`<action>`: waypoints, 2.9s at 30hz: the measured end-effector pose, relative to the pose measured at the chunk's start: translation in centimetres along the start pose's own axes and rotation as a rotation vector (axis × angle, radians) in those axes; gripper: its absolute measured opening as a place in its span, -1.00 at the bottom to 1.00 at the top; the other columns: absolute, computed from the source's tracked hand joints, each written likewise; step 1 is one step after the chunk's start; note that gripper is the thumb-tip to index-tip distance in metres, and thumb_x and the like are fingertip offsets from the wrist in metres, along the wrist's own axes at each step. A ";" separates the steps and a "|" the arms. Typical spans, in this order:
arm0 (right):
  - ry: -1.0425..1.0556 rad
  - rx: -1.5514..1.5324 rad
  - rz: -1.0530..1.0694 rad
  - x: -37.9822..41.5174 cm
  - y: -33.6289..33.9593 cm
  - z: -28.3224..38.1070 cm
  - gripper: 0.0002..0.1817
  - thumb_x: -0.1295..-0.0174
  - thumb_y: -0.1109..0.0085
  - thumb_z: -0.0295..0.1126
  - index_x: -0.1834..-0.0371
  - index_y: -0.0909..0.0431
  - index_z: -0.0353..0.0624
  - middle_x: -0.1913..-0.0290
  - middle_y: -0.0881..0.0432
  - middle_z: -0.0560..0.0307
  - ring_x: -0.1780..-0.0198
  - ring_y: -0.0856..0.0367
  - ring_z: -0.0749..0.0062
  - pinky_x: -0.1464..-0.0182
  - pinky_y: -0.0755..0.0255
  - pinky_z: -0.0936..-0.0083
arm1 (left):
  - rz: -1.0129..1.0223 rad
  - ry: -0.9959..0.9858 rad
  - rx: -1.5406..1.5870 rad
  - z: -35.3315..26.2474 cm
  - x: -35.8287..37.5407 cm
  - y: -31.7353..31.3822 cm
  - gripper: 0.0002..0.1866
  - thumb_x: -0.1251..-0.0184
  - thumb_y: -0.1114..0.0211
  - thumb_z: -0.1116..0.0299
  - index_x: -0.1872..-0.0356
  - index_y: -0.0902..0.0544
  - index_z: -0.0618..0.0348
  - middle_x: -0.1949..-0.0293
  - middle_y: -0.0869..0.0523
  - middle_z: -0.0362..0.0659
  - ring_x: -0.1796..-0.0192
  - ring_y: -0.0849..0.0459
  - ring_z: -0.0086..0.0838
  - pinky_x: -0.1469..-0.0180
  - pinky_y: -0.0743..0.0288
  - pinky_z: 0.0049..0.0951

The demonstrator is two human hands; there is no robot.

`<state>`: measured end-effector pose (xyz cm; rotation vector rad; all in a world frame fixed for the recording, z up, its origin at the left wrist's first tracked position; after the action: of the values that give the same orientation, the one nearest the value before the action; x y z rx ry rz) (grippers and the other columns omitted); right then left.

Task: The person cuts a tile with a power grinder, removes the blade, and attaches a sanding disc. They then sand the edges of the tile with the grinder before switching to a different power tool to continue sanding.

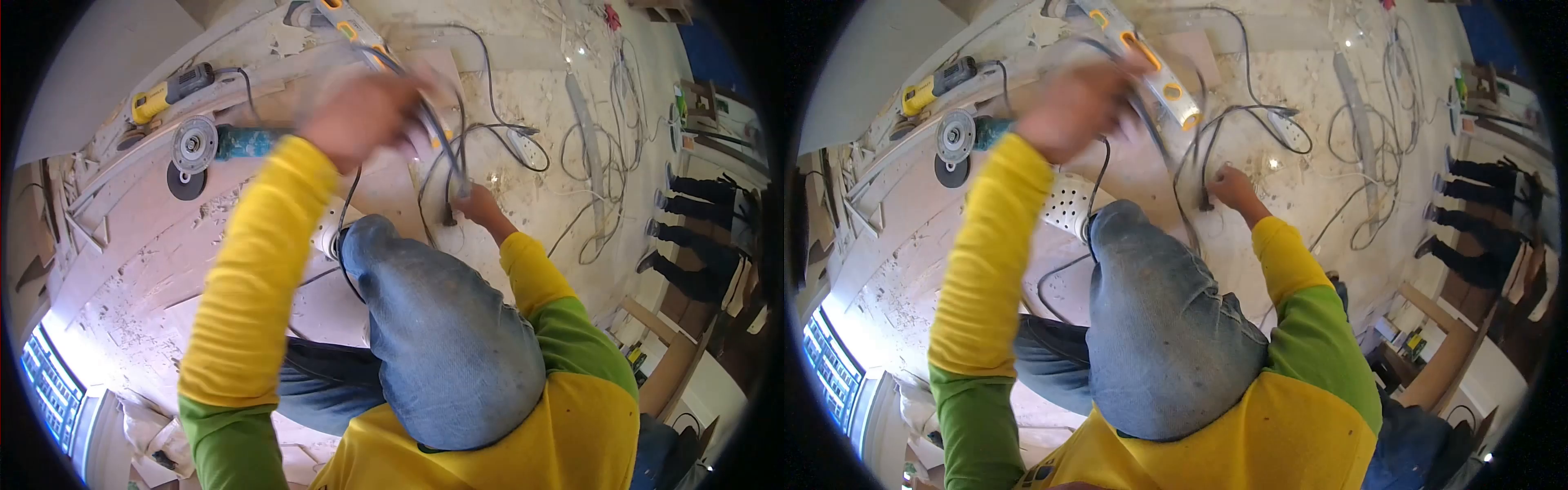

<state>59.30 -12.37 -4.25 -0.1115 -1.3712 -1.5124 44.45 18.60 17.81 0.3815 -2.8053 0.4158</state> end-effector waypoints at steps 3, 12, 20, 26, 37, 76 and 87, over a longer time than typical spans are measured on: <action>-0.321 -0.469 0.004 2.6 -0.4 0.3 -0.57 -0.15 -0.32 -0.05 0.32 -0.69 -0.29 0.30 -0.72 -0.24 0.25 -0.73 -0.07 0.13 -0.56 0.22 | 0.193 0.487 -0.111 10.7 -2.9 -6.7 -0.47 -0.55 -0.07 -0.04 0.09 -0.58 0.39 0.40 -0.71 0.04 0.48 -0.76 -0.32 0.45 -0.66 -0.37; -0.091 0.142 0.007 2.9 -2.2 -1.8 -0.72 -0.11 -0.22 -0.27 0.34 -0.71 -0.30 0.26 -0.72 -0.29 0.12 -0.73 -0.12 0.02 -0.56 0.10 | 0.403 0.188 -0.688 12.6 0.8 -8.4 -0.38 -0.44 -0.09 -0.19 0.25 -0.71 0.30 0.19 -0.74 0.18 0.06 -0.70 0.06 -0.13 -0.48 -0.07; -0.561 0.656 -0.736 11.6 10.0 -24.7 -0.81 -0.19 -0.12 -0.42 0.23 -0.63 -0.30 0.19 -0.67 -0.25 0.12 -0.69 -0.11 0.11 -0.58 0.13 | -0.253 0.299 0.280 14.1 2.0 -5.3 -0.62 -0.58 -0.13 0.07 0.05 -0.60 0.26 0.34 -0.71 -0.15 0.32 -0.68 -0.51 0.23 -0.60 -0.45; -0.374 -0.206 -0.844 7.0 20.1 -23.1 -0.75 -0.26 -0.22 -0.39 0.07 -0.65 -0.30 0.35 -0.72 -0.01 0.29 -0.73 0.19 0.20 -0.60 0.26 | -0.289 0.312 0.244 15.6 2.7 -5.4 -0.58 -0.58 -0.13 0.05 0.04 -0.61 0.29 0.30 -0.75 -0.13 0.34 -0.69 -0.45 0.21 -0.60 -0.44; -0.128 -0.925 -0.645 -4.0 17.8 -16.6 -0.81 -0.32 -0.16 -0.53 0.04 -0.59 -0.36 0.18 -0.69 0.04 0.21 -0.73 0.33 0.10 -0.71 0.41 | -0.123 0.297 0.178 15.7 4.3 -6.4 -0.65 -0.46 -0.28 0.12 -0.05 -0.65 0.18 0.20 -0.78 -0.15 0.11 -0.71 -0.50 0.03 -0.56 -0.48; 0.040 0.464 -0.657 -6.3 16.9 -9.4 -0.71 -0.02 -0.29 -0.28 0.26 -0.75 -0.24 0.27 -0.72 -0.29 0.17 -0.70 -0.21 0.08 -0.57 0.05 | -0.010 0.320 0.042 15.5 4.0 -4.9 -0.56 -0.38 -0.40 0.00 -0.06 -0.70 0.13 0.12 -0.76 -0.22 0.07 -0.63 -0.59 -0.02 -0.50 -0.51; 0.065 0.431 -0.607 -10.5 18.3 -16.0 -0.50 0.03 -0.47 -0.07 0.22 -0.66 -0.30 0.22 -0.71 -0.30 0.13 -0.69 -0.24 0.10 -0.56 0.03 | -0.169 0.312 -0.245 16.4 12.7 -1.8 -0.45 -0.32 -0.38 0.01 -0.11 -0.65 0.30 0.00 -0.75 0.14 -0.03 -0.72 -0.08 -0.13 -0.53 -0.27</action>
<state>85.66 -14.68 -4.23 0.6715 -1.7367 -1.6336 29.36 9.05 7.13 0.4511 -2.4587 0.0823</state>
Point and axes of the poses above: each hand's wrist, its own x-axis away from the middle knuckle, its own y-axis out of the back of the hand, z = x × y, the point moved 4 cm from there along -x, towards the middle knuckle
